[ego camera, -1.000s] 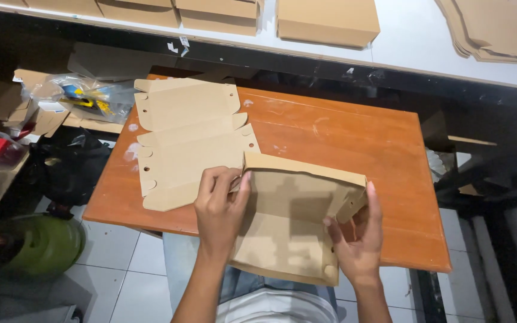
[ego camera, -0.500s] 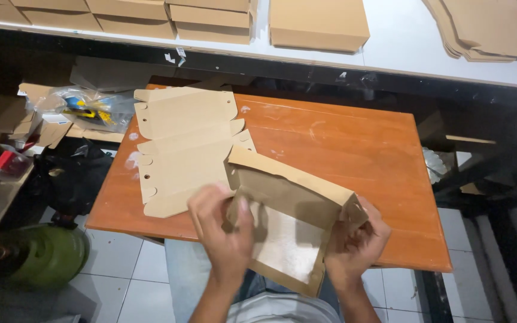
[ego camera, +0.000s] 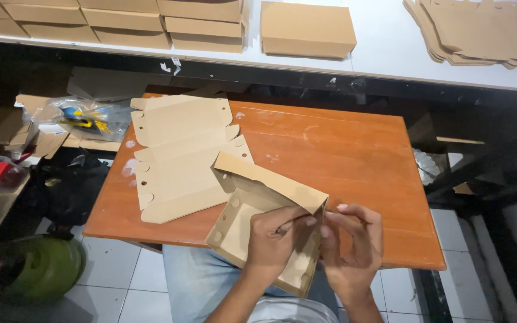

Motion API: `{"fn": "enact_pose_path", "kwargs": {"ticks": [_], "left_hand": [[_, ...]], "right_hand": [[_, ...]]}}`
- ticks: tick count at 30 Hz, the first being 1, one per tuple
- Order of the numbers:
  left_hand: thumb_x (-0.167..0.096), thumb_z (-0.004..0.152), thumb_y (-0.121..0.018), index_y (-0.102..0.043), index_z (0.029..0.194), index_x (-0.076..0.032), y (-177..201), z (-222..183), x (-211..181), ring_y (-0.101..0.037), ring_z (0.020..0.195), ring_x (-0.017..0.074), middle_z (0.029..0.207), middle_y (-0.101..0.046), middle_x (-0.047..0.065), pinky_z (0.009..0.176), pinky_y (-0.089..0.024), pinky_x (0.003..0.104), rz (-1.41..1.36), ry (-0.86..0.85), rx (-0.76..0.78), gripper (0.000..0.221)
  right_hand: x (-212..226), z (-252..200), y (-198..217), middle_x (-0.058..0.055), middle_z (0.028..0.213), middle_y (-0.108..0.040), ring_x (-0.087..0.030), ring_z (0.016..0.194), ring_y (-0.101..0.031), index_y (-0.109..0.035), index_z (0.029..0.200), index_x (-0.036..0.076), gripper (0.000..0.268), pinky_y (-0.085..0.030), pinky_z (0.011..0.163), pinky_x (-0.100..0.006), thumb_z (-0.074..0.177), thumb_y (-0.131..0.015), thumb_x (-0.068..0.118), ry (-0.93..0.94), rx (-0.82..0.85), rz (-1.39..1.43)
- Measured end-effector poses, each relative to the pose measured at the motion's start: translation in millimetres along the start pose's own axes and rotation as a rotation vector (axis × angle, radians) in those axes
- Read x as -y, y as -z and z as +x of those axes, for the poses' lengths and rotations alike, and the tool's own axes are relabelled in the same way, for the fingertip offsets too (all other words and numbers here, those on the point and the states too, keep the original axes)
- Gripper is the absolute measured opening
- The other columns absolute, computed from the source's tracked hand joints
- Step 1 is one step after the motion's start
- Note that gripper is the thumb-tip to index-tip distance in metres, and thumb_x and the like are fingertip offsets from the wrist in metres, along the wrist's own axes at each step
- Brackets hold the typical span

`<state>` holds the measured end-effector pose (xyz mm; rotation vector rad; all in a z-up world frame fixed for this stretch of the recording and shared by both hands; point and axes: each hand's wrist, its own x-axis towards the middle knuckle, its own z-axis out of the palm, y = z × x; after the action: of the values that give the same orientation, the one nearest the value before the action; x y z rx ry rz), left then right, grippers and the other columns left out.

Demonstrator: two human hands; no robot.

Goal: Folding flat cardboard templates into boxes and stacking them on a table.

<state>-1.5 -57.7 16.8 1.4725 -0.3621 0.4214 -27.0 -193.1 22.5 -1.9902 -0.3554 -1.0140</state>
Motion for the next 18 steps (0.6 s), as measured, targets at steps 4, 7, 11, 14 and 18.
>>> {"fn": "enact_pose_path", "kwargs": {"ticks": [4,7,11,14,18], "left_hand": [[0.0,0.09,-0.072,-0.077,0.084,-0.006,2,-2,-2,-0.061,0.068,0.0026,0.073,-0.074,-0.001,0.059,-0.045,0.02,0.017,0.085,0.033,0.01],[-0.002,0.09,-0.073,-0.076,0.081,-0.007,4,2,-8,-0.059,0.063,0.0053,0.07,-0.071,0.0,0.057,-0.043,0.021,0.06,0.037,0.033,0.011],[-0.002,0.088,-0.076,-0.078,0.076,-0.013,5,1,-4,-0.045,0.056,0.0083,0.059,-0.052,-0.005,0.054,-0.035,0.024,0.157,-0.049,-0.008,0.016],[0.005,0.083,-0.073,-0.075,0.076,-0.009,4,0,-6,-0.063,0.061,0.0071,0.069,-0.072,-0.002,0.057,-0.046,0.021,0.117,-0.033,-0.018,0.015],[-0.001,0.085,-0.077,-0.079,0.08,-0.014,2,-4,3,-0.054,0.059,0.0063,0.068,-0.071,-0.004,0.055,-0.04,0.022,0.121,-0.043,-0.03,0.014]], "right_hand": [[6,6,10,-0.011,0.114,-0.055,-0.022,0.11,-0.062,-0.071,0.104,0.0,0.016,-0.054,0.1,-0.032,0.099,-0.063,0.012,-0.27,0.049,0.264],[3,9,15,-0.011,0.113,-0.056,-0.023,0.109,-0.062,-0.072,0.1,0.002,0.016,-0.055,0.097,-0.035,0.098,-0.064,0.016,-0.329,0.1,0.35],[4,14,19,-0.011,0.11,-0.057,-0.023,0.107,-0.061,-0.074,0.1,0.002,0.018,-0.053,0.095,-0.033,0.097,-0.064,0.017,-0.345,0.169,0.374],[2,15,22,-0.011,0.11,-0.058,-0.023,0.106,-0.062,-0.074,0.096,0.001,0.019,-0.054,0.089,-0.033,0.096,-0.066,0.019,-0.446,0.173,0.451],[3,15,23,-0.011,0.111,-0.059,-0.022,0.107,-0.062,-0.075,0.098,0.002,0.021,-0.053,0.091,-0.032,0.096,-0.067,0.021,-0.458,0.186,0.477]]}}
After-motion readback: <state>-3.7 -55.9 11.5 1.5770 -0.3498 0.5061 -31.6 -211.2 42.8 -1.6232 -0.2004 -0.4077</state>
